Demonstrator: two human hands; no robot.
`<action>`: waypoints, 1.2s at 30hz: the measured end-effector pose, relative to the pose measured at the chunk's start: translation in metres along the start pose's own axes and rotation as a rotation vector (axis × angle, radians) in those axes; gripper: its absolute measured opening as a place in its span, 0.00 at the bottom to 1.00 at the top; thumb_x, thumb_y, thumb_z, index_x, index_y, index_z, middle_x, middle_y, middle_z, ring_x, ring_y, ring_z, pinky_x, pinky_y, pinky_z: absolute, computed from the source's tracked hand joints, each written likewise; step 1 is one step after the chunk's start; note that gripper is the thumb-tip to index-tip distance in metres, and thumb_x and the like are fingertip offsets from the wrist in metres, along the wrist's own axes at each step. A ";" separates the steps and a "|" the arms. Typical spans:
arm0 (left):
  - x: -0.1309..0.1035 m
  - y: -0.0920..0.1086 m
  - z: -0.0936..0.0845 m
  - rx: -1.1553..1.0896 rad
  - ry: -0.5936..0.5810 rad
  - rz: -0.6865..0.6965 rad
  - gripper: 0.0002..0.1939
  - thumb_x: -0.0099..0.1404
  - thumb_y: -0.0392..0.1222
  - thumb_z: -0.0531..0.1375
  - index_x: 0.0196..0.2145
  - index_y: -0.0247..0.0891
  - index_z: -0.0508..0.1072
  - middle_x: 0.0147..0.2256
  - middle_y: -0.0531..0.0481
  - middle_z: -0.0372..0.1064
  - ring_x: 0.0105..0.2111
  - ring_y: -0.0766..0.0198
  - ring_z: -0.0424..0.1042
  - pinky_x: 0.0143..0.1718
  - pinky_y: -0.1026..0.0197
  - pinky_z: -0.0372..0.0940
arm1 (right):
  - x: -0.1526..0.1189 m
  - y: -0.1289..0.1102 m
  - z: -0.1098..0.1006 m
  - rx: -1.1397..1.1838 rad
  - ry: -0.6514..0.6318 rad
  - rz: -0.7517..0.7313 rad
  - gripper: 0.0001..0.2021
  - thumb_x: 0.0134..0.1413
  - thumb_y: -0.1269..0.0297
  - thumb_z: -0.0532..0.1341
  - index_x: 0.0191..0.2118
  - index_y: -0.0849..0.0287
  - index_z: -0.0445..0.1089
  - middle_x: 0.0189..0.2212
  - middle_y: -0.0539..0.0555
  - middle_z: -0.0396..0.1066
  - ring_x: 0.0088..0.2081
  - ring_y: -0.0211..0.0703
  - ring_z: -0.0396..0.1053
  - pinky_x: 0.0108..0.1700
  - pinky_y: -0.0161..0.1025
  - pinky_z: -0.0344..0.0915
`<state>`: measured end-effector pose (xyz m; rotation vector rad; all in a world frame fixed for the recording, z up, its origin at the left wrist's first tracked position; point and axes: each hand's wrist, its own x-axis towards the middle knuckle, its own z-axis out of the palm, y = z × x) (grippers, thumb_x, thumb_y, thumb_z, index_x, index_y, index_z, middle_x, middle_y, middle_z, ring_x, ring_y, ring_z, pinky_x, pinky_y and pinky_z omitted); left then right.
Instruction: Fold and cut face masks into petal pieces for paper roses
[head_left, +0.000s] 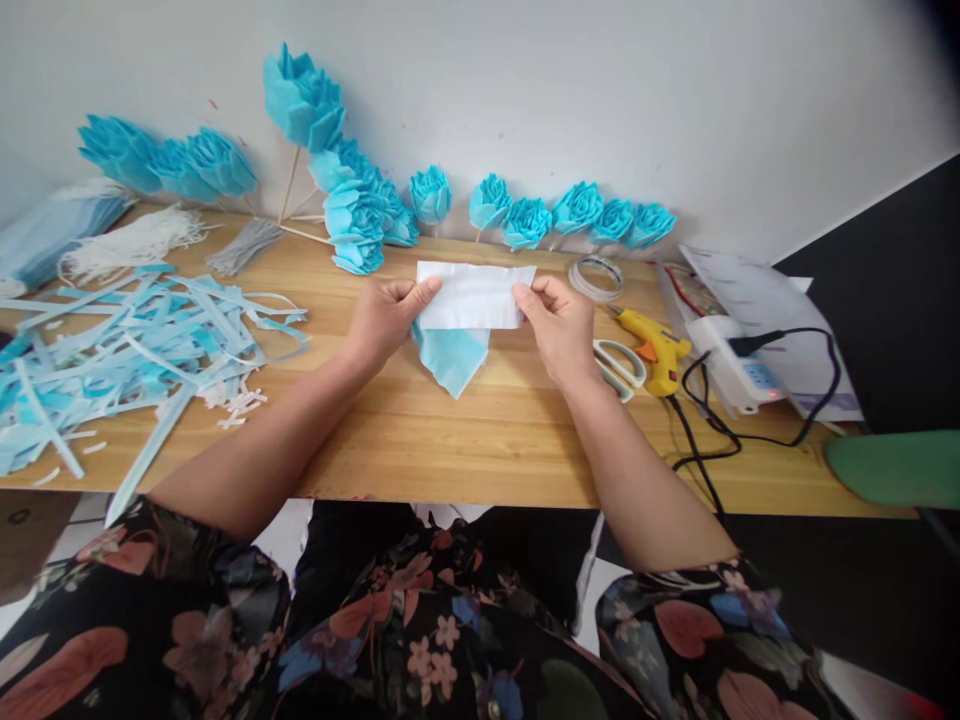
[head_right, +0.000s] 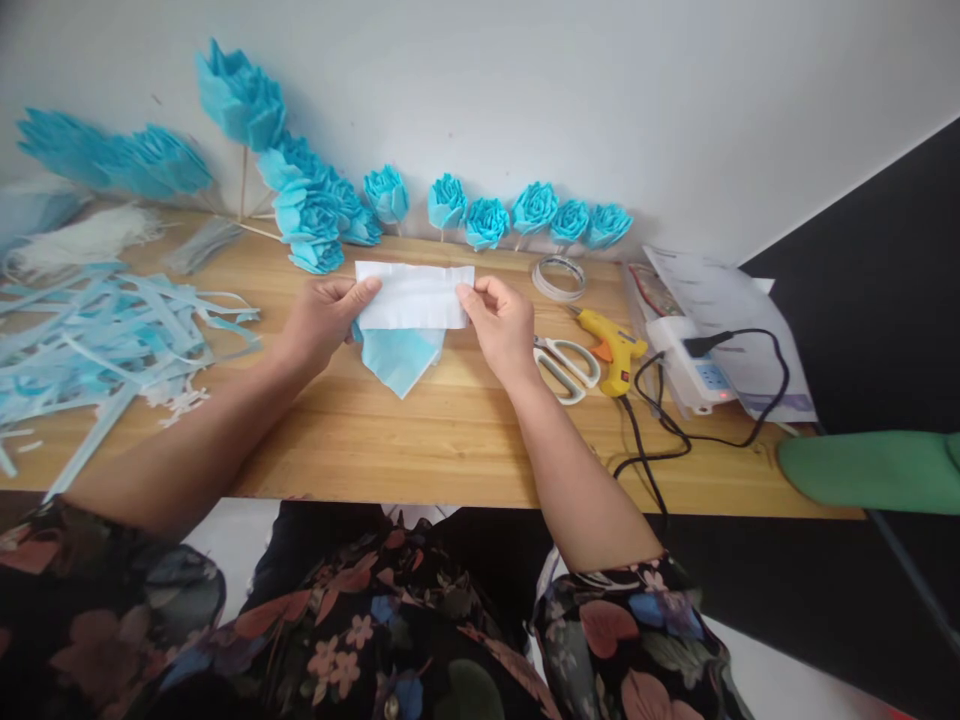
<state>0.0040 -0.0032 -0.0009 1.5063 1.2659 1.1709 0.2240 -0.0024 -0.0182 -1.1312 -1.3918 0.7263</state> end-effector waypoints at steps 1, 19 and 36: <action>0.000 0.000 0.000 -0.002 -0.005 -0.001 0.28 0.61 0.59 0.61 0.15 0.39 0.59 0.12 0.56 0.54 0.14 0.72 0.53 0.15 0.64 0.44 | 0.000 -0.001 0.001 0.032 0.000 0.010 0.11 0.54 0.56 0.64 0.26 0.56 0.67 0.21 0.45 0.63 0.24 0.33 0.60 0.28 0.34 0.58; 0.003 0.000 -0.006 0.101 0.026 0.069 0.26 0.62 0.56 0.60 0.15 0.39 0.58 0.14 0.55 0.53 0.17 0.70 0.52 0.17 0.64 0.45 | 0.001 -0.004 0.005 0.236 -0.024 0.198 0.15 0.45 0.49 0.69 0.28 0.56 0.71 0.23 0.47 0.69 0.24 0.35 0.63 0.28 0.35 0.64; 0.003 -0.003 -0.003 0.084 -0.002 0.073 0.27 0.62 0.59 0.59 0.16 0.39 0.57 0.15 0.56 0.53 0.16 0.71 0.52 0.17 0.63 0.44 | -0.001 -0.009 0.006 0.419 -0.027 0.244 0.11 0.46 0.57 0.68 0.27 0.56 0.68 0.25 0.46 0.68 0.27 0.34 0.65 0.32 0.34 0.66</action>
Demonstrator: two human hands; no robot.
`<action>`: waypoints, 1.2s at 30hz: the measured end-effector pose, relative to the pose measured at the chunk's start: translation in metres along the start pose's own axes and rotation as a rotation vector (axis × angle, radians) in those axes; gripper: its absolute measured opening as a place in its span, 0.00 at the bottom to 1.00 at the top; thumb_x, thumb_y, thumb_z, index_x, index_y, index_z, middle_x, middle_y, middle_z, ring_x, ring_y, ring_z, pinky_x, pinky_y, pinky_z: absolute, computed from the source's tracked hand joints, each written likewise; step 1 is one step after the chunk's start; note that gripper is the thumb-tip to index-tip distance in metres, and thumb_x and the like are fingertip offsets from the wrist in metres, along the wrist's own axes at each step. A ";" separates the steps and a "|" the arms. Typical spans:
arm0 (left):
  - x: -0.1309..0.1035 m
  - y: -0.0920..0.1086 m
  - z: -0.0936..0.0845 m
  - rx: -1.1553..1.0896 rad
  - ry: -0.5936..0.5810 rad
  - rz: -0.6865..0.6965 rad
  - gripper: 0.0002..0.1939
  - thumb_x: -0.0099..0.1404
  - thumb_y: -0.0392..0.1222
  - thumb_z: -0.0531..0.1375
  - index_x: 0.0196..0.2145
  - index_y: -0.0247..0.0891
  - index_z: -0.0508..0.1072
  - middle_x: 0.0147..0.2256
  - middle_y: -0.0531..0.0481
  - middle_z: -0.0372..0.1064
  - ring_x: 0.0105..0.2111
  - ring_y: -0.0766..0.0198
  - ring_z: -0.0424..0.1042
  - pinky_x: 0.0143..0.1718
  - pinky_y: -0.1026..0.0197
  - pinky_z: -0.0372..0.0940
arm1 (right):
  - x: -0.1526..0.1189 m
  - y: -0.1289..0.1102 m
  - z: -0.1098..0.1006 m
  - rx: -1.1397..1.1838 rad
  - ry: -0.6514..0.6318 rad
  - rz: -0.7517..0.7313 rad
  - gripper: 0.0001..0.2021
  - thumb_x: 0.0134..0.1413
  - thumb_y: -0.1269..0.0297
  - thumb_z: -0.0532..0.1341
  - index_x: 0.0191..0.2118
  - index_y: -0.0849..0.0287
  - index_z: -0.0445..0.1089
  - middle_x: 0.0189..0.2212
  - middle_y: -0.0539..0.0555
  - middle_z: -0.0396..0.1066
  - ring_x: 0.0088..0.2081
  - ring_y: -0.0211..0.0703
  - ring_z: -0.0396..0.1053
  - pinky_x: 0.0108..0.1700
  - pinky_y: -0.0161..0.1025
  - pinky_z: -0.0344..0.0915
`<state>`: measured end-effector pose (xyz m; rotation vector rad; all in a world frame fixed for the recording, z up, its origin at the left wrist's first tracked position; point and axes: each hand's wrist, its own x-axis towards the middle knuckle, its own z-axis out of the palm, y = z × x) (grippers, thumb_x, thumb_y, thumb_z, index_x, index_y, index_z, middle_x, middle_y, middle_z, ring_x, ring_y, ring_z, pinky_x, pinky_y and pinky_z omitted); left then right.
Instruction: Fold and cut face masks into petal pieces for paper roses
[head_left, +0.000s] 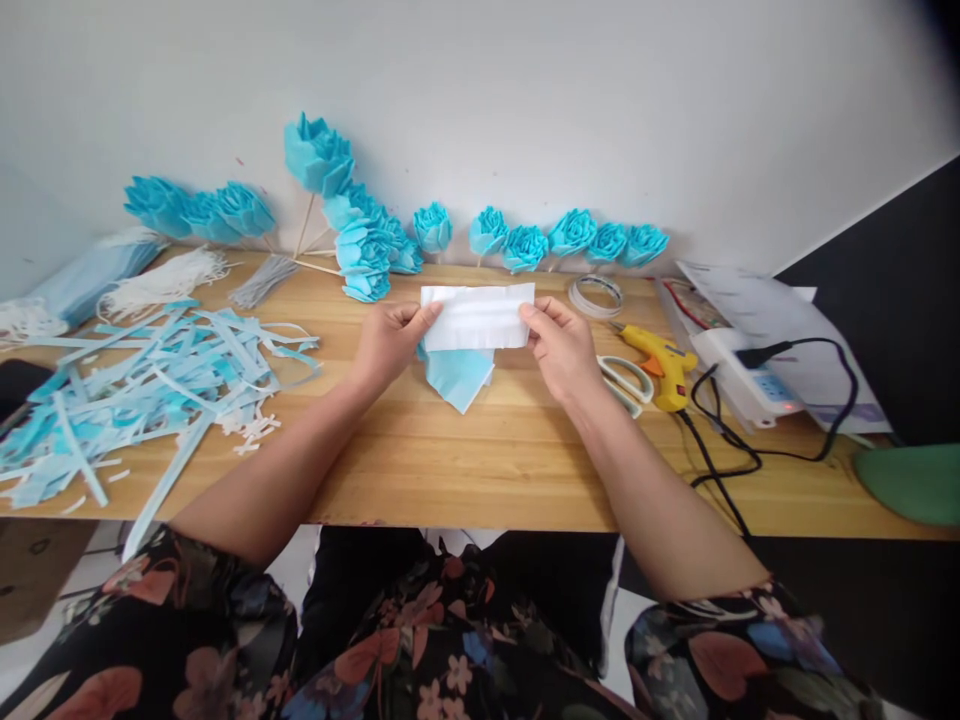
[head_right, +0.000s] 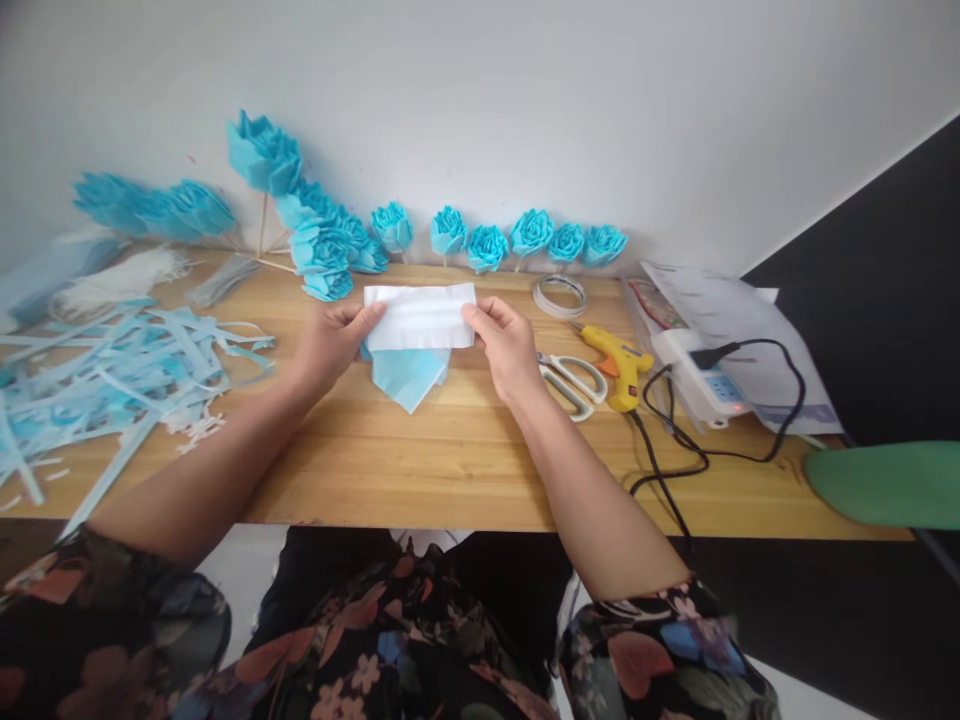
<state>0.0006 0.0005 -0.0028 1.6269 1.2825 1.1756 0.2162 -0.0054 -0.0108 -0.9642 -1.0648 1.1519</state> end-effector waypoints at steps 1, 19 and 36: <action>0.000 -0.001 0.000 0.007 -0.005 -0.002 0.27 0.62 0.59 0.59 0.16 0.38 0.58 0.15 0.56 0.52 0.16 0.71 0.51 0.17 0.63 0.44 | 0.000 -0.001 0.001 0.020 0.001 -0.006 0.11 0.46 0.57 0.68 0.26 0.56 0.67 0.25 0.46 0.68 0.27 0.33 0.65 0.30 0.33 0.65; -0.016 0.031 0.011 -0.706 -0.400 -0.313 0.31 0.66 0.64 0.54 0.46 0.32 0.76 0.46 0.36 0.76 0.47 0.50 0.75 0.47 0.52 0.69 | -0.027 -0.021 0.011 -0.602 -0.156 -0.669 0.02 0.61 0.64 0.59 0.36 0.53 0.65 0.38 0.51 0.78 0.42 0.43 0.76 0.45 0.43 0.72; -0.012 0.014 0.006 -0.679 -0.307 -0.317 0.08 0.57 0.40 0.67 0.33 0.32 0.77 0.28 0.49 0.76 0.28 0.65 0.74 0.34 0.63 0.68 | -0.024 -0.015 0.014 -0.962 -0.409 -0.993 0.08 0.64 0.69 0.58 0.40 0.53 0.74 0.31 0.48 0.79 0.33 0.38 0.76 0.53 0.46 0.69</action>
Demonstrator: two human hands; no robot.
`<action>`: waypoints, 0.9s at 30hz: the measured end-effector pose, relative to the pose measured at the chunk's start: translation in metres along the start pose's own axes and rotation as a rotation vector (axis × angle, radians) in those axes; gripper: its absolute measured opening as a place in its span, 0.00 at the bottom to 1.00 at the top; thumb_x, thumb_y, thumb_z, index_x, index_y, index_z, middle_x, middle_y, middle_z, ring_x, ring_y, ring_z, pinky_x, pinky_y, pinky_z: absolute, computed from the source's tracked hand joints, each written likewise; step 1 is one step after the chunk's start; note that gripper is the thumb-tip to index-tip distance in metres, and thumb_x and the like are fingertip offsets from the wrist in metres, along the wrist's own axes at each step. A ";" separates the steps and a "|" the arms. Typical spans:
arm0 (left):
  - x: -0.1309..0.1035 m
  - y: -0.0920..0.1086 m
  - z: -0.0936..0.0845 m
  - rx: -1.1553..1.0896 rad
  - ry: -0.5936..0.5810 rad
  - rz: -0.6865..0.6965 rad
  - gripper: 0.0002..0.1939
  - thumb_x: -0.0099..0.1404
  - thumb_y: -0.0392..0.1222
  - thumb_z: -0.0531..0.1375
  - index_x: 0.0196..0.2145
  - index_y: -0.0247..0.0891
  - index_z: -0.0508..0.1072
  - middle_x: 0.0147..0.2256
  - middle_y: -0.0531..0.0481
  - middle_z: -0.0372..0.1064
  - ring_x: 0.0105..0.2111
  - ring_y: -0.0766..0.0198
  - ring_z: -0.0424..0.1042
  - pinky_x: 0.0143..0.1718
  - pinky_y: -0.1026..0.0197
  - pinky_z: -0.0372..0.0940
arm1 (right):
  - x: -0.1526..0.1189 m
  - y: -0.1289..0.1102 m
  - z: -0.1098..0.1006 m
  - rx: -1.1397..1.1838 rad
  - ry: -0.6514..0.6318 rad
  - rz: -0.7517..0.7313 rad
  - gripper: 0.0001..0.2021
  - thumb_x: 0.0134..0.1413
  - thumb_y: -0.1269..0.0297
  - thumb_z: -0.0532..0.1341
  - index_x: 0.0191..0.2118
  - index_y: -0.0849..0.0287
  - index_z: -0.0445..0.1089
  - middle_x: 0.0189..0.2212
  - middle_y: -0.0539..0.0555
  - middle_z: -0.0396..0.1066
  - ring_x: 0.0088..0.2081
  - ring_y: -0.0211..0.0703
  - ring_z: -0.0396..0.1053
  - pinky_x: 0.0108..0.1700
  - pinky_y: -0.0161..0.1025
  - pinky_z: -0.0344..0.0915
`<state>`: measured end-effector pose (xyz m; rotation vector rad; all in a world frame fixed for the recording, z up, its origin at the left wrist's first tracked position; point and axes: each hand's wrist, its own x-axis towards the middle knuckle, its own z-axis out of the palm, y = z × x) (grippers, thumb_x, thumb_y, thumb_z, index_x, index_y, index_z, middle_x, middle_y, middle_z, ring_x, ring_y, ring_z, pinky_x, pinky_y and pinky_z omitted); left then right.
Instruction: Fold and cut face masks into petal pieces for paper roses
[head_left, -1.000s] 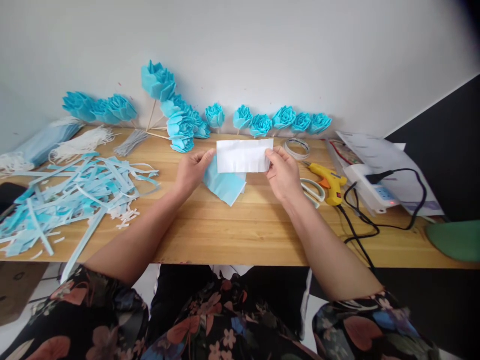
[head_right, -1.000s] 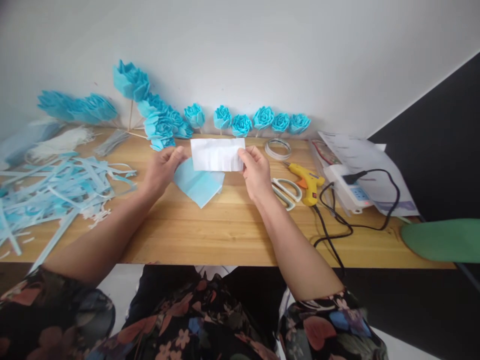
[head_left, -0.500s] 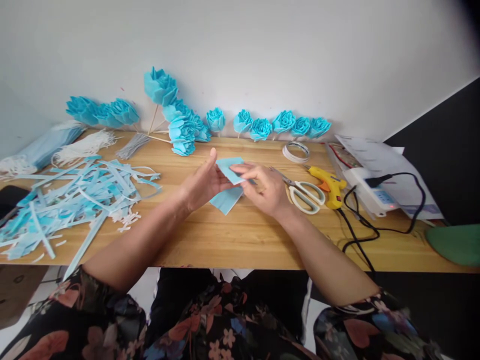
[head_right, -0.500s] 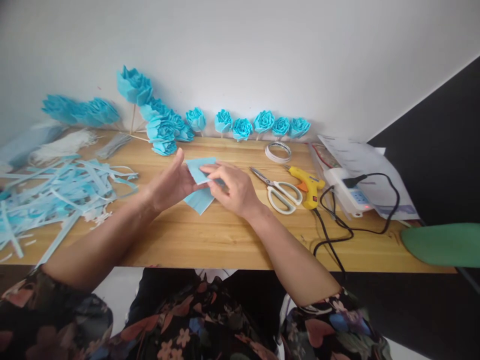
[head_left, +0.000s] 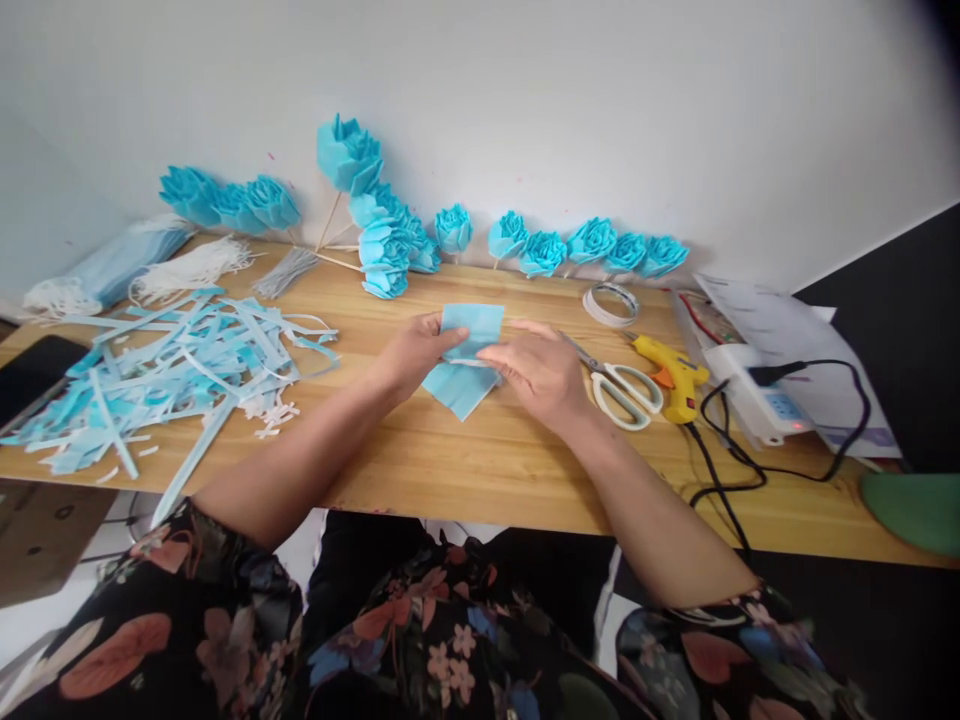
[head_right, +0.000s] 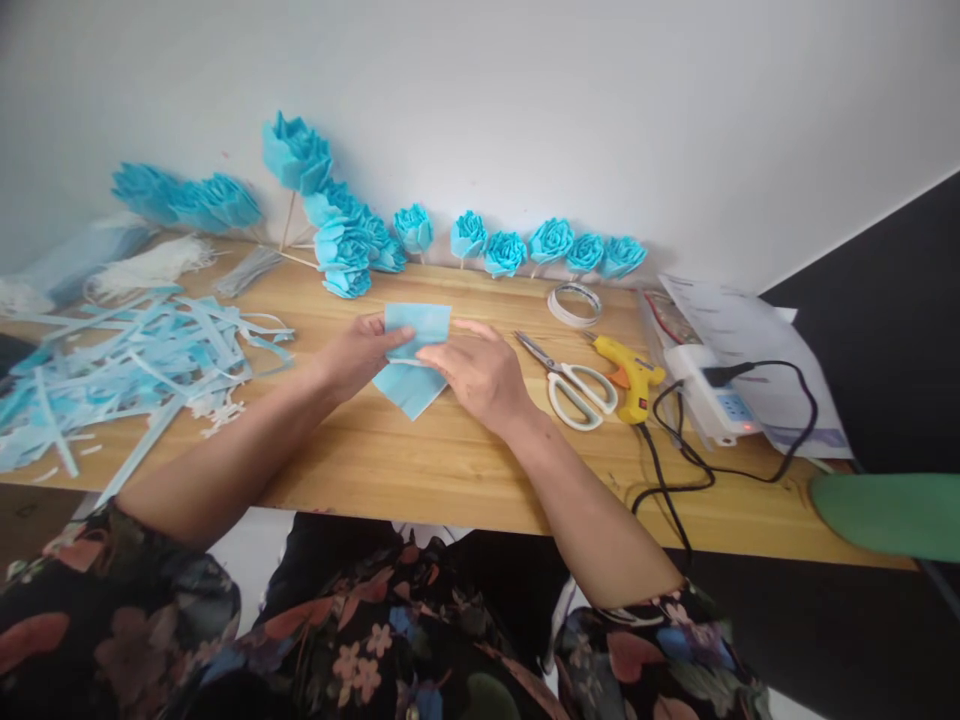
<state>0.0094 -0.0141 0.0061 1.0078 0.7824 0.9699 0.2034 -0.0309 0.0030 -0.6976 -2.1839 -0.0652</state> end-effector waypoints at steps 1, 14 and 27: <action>-0.001 -0.001 0.001 0.047 -0.006 0.003 0.09 0.57 0.40 0.67 0.33 0.32 0.77 0.28 0.49 0.76 0.27 0.66 0.73 0.33 0.63 0.67 | 0.000 0.001 -0.002 -0.016 0.021 0.019 0.07 0.64 0.69 0.58 0.40 0.52 0.74 0.31 0.48 0.79 0.34 0.39 0.76 0.53 0.47 0.68; -0.009 0.004 0.015 0.399 -0.149 0.096 0.14 0.56 0.49 0.67 0.31 0.34 0.78 0.27 0.52 0.75 0.27 0.67 0.70 0.30 0.66 0.63 | 0.004 -0.001 -0.009 0.148 0.110 0.224 0.05 0.60 0.68 0.61 0.37 0.53 0.75 0.42 0.52 0.77 0.43 0.44 0.75 0.46 0.45 0.71; -0.010 0.012 0.014 0.386 -0.034 0.159 0.22 0.58 0.59 0.65 0.33 0.34 0.78 0.30 0.47 0.74 0.32 0.62 0.72 0.30 0.64 0.63 | 0.001 0.001 -0.007 0.110 0.091 0.417 0.10 0.58 0.65 0.63 0.46 0.50 0.74 0.35 0.50 0.77 0.37 0.42 0.74 0.43 0.43 0.71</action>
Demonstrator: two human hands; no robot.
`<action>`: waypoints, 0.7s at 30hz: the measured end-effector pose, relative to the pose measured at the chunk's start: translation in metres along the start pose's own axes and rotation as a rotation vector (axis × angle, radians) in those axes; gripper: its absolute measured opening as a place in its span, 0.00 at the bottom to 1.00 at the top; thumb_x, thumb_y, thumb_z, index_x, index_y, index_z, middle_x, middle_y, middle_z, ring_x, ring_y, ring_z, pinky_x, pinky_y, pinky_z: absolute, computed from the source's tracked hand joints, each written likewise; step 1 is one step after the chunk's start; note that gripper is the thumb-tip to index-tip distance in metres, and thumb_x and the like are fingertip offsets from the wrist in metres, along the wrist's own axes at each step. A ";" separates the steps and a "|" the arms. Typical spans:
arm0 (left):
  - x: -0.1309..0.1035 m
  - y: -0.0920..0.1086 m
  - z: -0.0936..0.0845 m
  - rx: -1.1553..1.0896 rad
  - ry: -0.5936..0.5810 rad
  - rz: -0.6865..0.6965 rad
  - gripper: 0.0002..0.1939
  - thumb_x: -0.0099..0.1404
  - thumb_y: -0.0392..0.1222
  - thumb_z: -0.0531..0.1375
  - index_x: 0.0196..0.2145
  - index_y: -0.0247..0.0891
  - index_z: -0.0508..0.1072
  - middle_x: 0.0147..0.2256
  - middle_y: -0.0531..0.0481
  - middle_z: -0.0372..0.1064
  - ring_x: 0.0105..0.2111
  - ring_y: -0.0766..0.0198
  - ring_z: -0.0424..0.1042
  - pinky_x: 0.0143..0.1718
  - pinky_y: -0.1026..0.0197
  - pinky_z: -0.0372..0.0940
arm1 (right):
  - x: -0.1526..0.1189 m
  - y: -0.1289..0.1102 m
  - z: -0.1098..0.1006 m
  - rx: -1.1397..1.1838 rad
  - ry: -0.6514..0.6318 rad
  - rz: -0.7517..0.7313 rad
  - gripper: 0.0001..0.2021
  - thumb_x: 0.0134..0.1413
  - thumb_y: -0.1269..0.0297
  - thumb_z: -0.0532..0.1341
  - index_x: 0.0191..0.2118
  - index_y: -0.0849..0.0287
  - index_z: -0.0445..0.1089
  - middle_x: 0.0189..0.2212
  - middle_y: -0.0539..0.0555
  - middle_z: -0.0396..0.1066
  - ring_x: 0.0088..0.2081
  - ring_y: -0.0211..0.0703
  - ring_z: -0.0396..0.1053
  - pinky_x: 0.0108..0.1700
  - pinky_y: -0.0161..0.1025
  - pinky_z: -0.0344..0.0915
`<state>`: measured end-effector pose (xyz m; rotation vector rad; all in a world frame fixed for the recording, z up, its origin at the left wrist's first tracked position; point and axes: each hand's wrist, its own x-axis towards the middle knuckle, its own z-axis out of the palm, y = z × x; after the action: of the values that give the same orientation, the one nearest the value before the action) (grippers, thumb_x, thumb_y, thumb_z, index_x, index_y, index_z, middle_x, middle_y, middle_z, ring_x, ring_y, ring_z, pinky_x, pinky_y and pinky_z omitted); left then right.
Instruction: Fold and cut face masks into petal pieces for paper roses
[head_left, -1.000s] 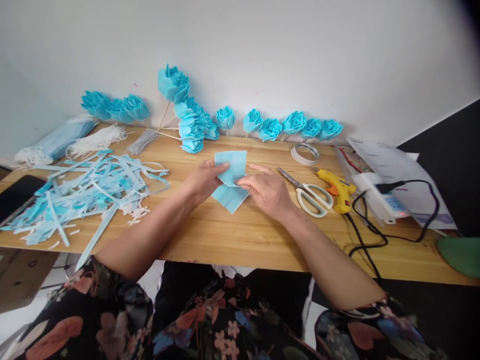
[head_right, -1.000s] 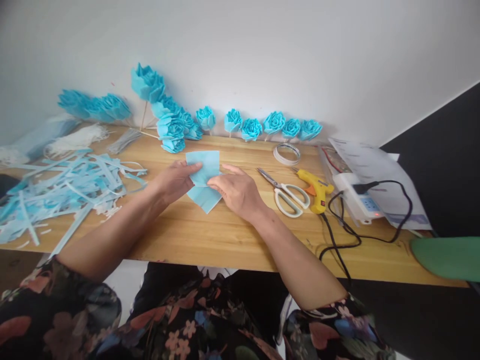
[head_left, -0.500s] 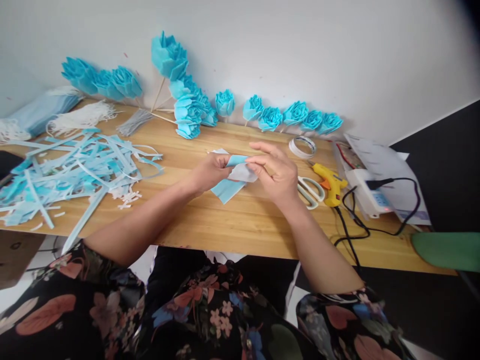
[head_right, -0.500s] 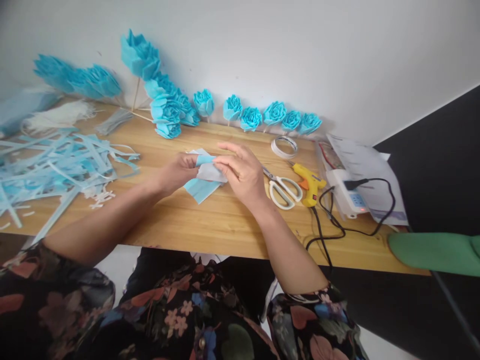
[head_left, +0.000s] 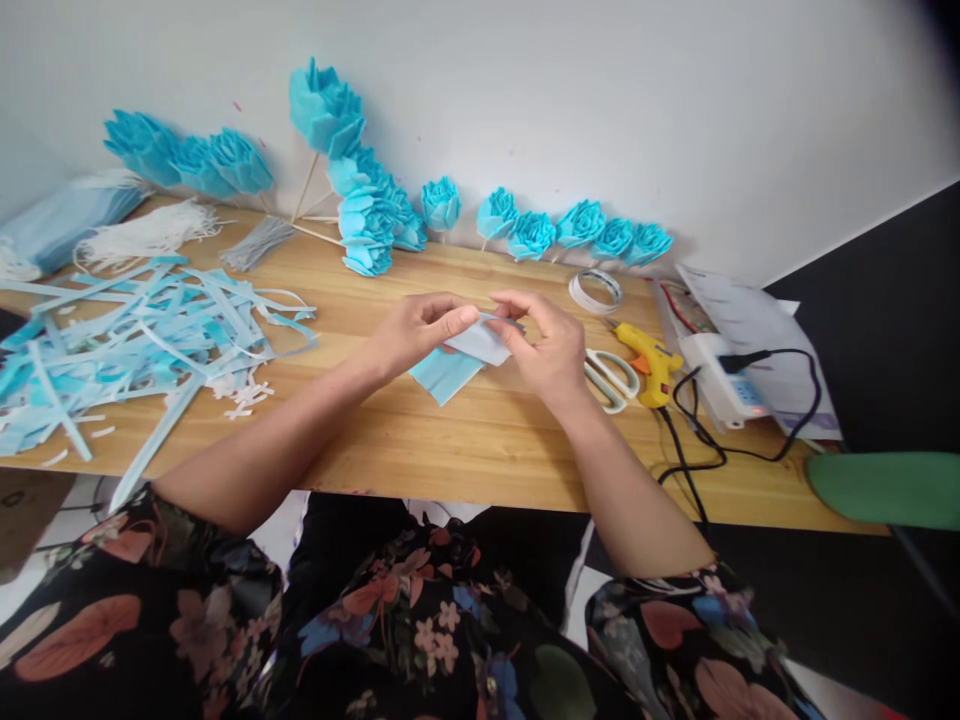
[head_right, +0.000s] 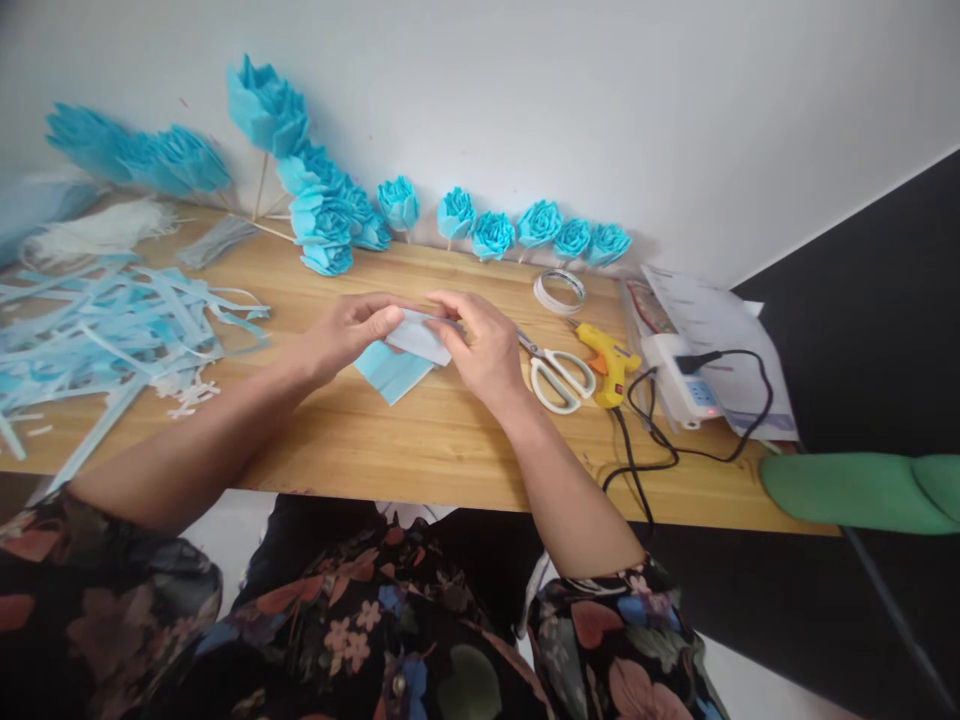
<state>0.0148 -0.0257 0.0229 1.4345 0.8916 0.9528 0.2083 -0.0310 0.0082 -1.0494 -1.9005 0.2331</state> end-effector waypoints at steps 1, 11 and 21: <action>-0.001 0.000 0.000 0.019 0.016 0.003 0.20 0.57 0.57 0.66 0.33 0.34 0.78 0.29 0.47 0.75 0.31 0.63 0.72 0.29 0.65 0.63 | 0.000 -0.001 0.000 0.006 0.000 0.005 0.11 0.58 0.65 0.63 0.46 0.50 0.74 0.35 0.50 0.77 0.37 0.42 0.74 0.44 0.43 0.71; 0.001 -0.007 -0.001 0.049 0.232 0.056 0.15 0.59 0.51 0.66 0.24 0.36 0.77 0.20 0.52 0.68 0.21 0.69 0.63 0.22 0.66 0.57 | 0.001 0.014 0.004 0.333 -0.043 0.210 0.25 0.57 0.52 0.63 0.59 0.51 0.66 0.40 0.52 0.76 0.40 0.41 0.73 0.44 0.42 0.72; 0.002 -0.011 0.001 -0.001 0.230 0.032 0.14 0.60 0.49 0.66 0.24 0.36 0.77 0.21 0.52 0.68 0.20 0.69 0.63 0.22 0.65 0.57 | 0.001 0.013 0.006 0.413 -0.018 0.370 0.14 0.55 0.54 0.64 0.26 0.58 0.70 0.22 0.46 0.66 0.26 0.34 0.62 0.30 0.33 0.61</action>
<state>0.0165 -0.0234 0.0120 1.3599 1.0389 1.1586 0.2106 -0.0207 -0.0013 -1.1010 -1.5670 0.8122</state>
